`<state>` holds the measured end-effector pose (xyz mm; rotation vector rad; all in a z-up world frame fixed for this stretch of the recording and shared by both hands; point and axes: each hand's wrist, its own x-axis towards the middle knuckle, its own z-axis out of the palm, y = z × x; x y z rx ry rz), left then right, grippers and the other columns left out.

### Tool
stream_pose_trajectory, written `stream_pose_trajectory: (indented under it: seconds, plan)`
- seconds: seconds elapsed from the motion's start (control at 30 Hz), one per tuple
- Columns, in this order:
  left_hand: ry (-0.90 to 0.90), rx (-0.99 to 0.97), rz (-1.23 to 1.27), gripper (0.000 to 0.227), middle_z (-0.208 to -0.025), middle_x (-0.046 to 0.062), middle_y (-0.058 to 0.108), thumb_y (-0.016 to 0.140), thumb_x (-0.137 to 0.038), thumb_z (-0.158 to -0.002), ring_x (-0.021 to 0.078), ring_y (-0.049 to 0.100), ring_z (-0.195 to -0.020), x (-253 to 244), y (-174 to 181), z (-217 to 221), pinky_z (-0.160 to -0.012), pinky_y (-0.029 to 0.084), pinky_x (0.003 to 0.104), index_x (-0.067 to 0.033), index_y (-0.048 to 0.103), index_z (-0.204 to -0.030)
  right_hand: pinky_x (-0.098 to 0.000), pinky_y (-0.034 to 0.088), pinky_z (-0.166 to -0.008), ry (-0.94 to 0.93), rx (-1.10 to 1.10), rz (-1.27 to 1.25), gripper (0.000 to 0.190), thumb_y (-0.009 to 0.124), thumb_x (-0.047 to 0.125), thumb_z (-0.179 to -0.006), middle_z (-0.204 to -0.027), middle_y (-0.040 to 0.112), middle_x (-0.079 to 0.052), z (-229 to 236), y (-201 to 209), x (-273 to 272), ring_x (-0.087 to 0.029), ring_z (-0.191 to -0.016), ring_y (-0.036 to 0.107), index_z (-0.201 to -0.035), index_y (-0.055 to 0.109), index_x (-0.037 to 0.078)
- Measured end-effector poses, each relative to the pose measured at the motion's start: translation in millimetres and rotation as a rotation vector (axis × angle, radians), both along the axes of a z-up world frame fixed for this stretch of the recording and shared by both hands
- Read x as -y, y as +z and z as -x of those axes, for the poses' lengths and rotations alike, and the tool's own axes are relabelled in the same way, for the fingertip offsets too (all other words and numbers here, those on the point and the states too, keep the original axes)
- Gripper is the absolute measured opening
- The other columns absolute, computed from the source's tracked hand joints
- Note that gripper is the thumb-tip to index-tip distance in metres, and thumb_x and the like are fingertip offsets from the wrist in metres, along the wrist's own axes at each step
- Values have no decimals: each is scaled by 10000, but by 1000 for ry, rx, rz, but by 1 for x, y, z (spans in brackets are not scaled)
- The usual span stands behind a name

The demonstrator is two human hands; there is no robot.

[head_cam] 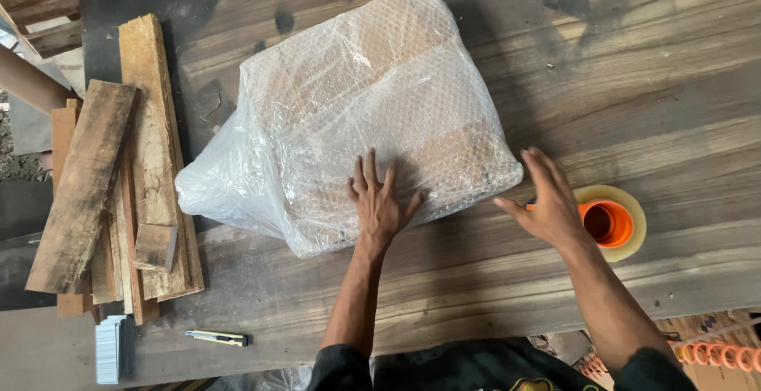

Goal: The person wraps a rectangular object in bubble wrap and secures it with packing tape. They then place wooden planks around the wrapped item and use a nail gun to fasten the planks together, creating a protective wooden frame.

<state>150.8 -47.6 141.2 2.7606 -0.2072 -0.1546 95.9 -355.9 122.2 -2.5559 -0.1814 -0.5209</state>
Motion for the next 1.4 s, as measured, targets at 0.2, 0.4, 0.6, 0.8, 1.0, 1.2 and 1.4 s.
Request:
stream_pose_trajectory:
  seconds: [0.2, 0.4, 0.6, 0.8, 1.0, 1.2, 1.4]
  plan:
    - [49, -43, -92, 1016, -1404, 120, 470, 726, -791, -679, 365, 496, -1281, -7, 10, -16, -977, 486, 578, -204, 496, -1476, -628, 430, -1025, 44, 53, 234, 1019, 520, 860, -817, -1530, 459, -294, -72, -13, -79, -499, -1378, 462, -1375, 652, 17]
    - [47, 110, 55, 646, -1600, 178, 371, 547, -598, -960, 430, 309, -1503, 8, -1, -102, -1125, 337, 659, -210, 542, -1476, -679, 176, -1139, 72, -277, 359, 947, 438, 820, -867, -1692, 243, -243, -60, -22, -78, -473, -1564, 156, -1556, 448, 170]
    - [-21, -121, -95, 965, -1731, 174, 87, 347, -804, -898, 415, 70, -1593, 29, 0, -109, -1208, 111, 708, -216, 223, -1653, -700, 96, -1151, 56, -431, 400, 1108, 418, 919, -801, -1708, 153, -253, -39, -19, -89, -484, -1573, 72, -1600, 341, 155]
    - [-15, -31, -1, 846, -1718, 164, 171, 381, -685, -950, 415, 119, -1586, 24, -15, -53, -1220, 142, 680, -180, 295, -1624, -785, 54, -1134, 55, -515, 377, 1288, 696, 854, -607, -1716, 104, -256, 3, -27, -116, -548, -1557, 13, -1612, 296, 155]
    - [306, 75, -28, 835, -1646, 237, 305, 486, -728, -930, 483, 252, -1512, -41, -16, 38, -1075, 325, 726, -171, 458, -1551, -744, 55, -1173, 67, -362, 359, 1283, 481, 1028, -610, -1731, 177, -210, 9, -36, -113, -500, -1582, 91, -1577, 396, 189]
    - [670, 277, -54, 968, -1645, 305, 218, 573, -763, -844, 499, 290, -1486, -104, -71, 57, -1080, 333, 691, -123, 423, -1554, -725, 107, -1202, 157, -258, 385, 1294, 514, 1042, -500, -1723, 282, -110, -30, -35, -103, -412, -1596, 185, -1534, 480, 265]
    - [698, 270, 43, 856, -1405, 369, 474, 703, -629, -860, 546, 574, -1178, -83, -47, 61, -909, 483, 604, -16, 525, -1431, -697, 214, -1164, -139, 28, 194, 1089, 892, 594, -532, -1672, 331, -256, -65, -23, -75, -507, -1497, 312, -1447, 663, 50]
